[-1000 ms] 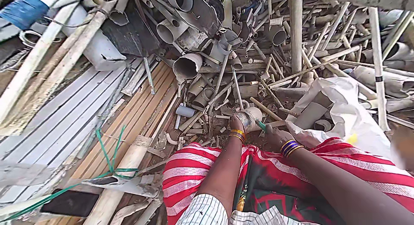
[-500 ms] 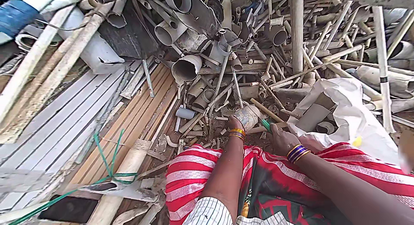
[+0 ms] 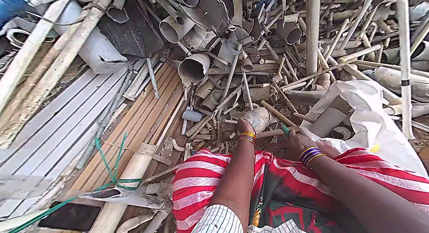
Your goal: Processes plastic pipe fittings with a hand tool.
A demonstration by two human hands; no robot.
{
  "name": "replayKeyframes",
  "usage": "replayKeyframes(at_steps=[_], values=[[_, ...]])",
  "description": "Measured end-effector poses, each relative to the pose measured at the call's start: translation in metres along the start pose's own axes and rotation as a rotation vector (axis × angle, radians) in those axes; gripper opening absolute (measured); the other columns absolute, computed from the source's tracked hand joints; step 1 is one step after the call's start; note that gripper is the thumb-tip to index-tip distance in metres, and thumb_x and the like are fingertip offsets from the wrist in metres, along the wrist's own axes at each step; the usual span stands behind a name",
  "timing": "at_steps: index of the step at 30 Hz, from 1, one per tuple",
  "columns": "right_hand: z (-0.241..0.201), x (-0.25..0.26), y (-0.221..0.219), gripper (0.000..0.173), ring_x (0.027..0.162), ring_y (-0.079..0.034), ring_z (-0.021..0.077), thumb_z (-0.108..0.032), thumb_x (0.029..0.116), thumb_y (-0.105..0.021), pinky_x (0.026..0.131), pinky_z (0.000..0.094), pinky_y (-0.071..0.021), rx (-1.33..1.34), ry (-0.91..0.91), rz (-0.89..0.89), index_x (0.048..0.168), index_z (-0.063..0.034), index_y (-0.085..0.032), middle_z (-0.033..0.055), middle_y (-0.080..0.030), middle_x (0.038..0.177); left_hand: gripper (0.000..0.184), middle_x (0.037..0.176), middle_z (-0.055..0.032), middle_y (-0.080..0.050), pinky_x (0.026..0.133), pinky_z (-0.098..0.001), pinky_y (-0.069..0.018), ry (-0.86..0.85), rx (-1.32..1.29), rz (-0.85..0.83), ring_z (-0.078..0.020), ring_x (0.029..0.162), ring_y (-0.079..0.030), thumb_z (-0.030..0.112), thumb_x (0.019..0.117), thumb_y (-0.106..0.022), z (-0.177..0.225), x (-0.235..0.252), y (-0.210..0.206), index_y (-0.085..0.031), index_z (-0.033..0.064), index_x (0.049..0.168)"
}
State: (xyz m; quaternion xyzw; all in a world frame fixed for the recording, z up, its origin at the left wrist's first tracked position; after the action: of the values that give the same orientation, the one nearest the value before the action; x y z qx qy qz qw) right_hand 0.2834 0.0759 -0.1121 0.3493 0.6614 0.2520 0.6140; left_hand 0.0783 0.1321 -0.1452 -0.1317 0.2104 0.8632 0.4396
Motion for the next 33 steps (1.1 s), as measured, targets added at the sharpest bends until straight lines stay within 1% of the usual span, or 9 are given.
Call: replayKeyframes(at_steps=[4,7,13,16,19,21,25,28,33], values=[[-0.033,-0.018,0.001,0.052,0.112,-0.066,0.0465,-0.033,0.1125,-0.033,0.089,0.0583,-0.0523,-0.083,0.163,0.026,0.155,-0.0027,-0.03,0.0297,-0.063,0.123,0.047,0.139,-0.0335,-0.051,0.108,-0.0531,-0.0414,0.046,-0.24,-0.017,-0.0412,0.129,-0.05,0.024,0.1128,-0.035,-0.014,0.012,-0.005,-0.049,-0.0126,0.139],[-0.014,-0.001,-0.01,0.049,0.118,-0.065,0.0439,-0.029,0.1106,-0.037,0.093,0.0578,-0.052,-0.029,0.035,-0.005,0.15,-0.0012,-0.032,0.0283,-0.062,0.127,0.053,0.155,-0.0252,-0.041,0.117,-0.0542,-0.0318,0.167,-0.402,-0.09,-0.0352,0.145,-0.037,0.035,0.1132,-0.034,-0.017,0.01,-0.011,-0.044,-0.0041,0.147],[-0.035,-0.016,-0.002,0.049,0.113,-0.066,0.0455,-0.026,0.1119,-0.032,0.09,0.0569,-0.0526,-0.084,0.128,0.028,0.155,-0.0026,-0.028,0.0293,-0.063,0.124,0.058,0.158,-0.025,-0.037,0.119,-0.0543,-0.0291,0.183,-0.401,-0.112,-0.0351,0.148,-0.034,0.039,0.1131,-0.03,-0.018,0.016,-0.011,-0.042,-0.0044,0.149],[-0.013,0.0,-0.01,0.047,0.12,-0.064,0.043,-0.026,0.1113,-0.034,0.096,0.0557,-0.0519,-0.014,-0.003,-0.011,0.15,-0.0001,-0.032,0.0282,-0.062,0.128,0.056,0.156,-0.0257,-0.039,0.119,-0.054,-0.0308,0.169,-0.394,-0.096,-0.0355,0.147,-0.036,0.038,0.1133,-0.031,-0.015,0.015,-0.01,-0.043,-0.0052,0.148],[-0.026,-0.012,0.003,0.049,0.116,-0.065,0.0459,-0.033,0.1129,-0.031,0.093,0.0573,-0.0517,-0.019,0.077,0.037,0.15,-0.0004,-0.033,0.0298,-0.063,0.125,0.052,0.147,-0.0317,-0.047,0.113,-0.052,-0.0374,0.138,-0.344,-0.053,-0.0386,0.138,-0.044,0.029,0.1135,-0.035,-0.008,0.013,-0.005,-0.047,-0.0123,0.141],[-0.034,-0.014,-0.003,0.049,0.114,-0.066,0.0445,-0.031,0.1124,-0.032,0.091,0.0572,-0.0525,-0.079,0.106,0.01,0.152,-0.0025,-0.032,0.0285,-0.063,0.125,0.054,0.154,-0.0284,-0.041,0.118,-0.0527,-0.0322,0.162,-0.398,-0.095,-0.0363,0.145,-0.038,0.033,0.1137,-0.031,-0.013,0.018,-0.007,-0.043,-0.0085,0.146],[-0.008,0.002,0.0,0.049,0.121,-0.064,0.0426,-0.032,0.1116,-0.033,0.097,0.0568,-0.0509,0.03,-0.017,0.035,0.147,0.0015,-0.038,0.0287,-0.062,0.129,0.039,0.14,-0.0269,-0.053,0.106,-0.0511,-0.0428,0.233,-0.46,-0.057,-0.0343,0.129,-0.052,0.02,0.1115,-0.04,-0.009,0.01,-0.004,-0.053,-0.0081,0.136],[-0.015,-0.004,0.013,0.049,0.117,-0.065,0.0441,-0.032,0.1119,-0.033,0.094,0.0571,-0.0517,0.052,0.047,0.113,0.147,0.0008,-0.038,0.0291,-0.063,0.125,0.032,0.132,-0.0243,-0.052,0.098,-0.0524,-0.0431,0.275,-0.593,-0.133,-0.0326,0.118,-0.05,0.007,0.1044,-0.043,-0.02,0.012,-0.011,-0.052,-0.0056,0.132],[-0.029,-0.009,-0.007,0.047,0.12,-0.064,0.0423,-0.031,0.1121,-0.035,0.097,0.0563,-0.0516,-0.046,0.101,-0.059,0.148,-0.0013,-0.035,0.0277,-0.062,0.127,0.047,0.144,-0.0217,-0.051,0.105,-0.0561,-0.0432,0.371,-0.605,-0.19,-0.0335,0.131,-0.051,0.034,0.1109,-0.037,-0.04,0.015,-0.024,-0.047,0.0025,0.144]])
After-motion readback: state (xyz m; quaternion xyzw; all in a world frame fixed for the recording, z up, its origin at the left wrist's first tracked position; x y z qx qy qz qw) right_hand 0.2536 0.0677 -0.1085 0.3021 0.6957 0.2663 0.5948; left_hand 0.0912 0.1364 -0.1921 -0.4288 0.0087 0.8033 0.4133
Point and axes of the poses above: each hand's wrist, its own x-axis towards the middle knuckle, its own y-axis out of the back of the hand, z = x × y, the point moved 8 cm from there along x, towards the middle knuckle
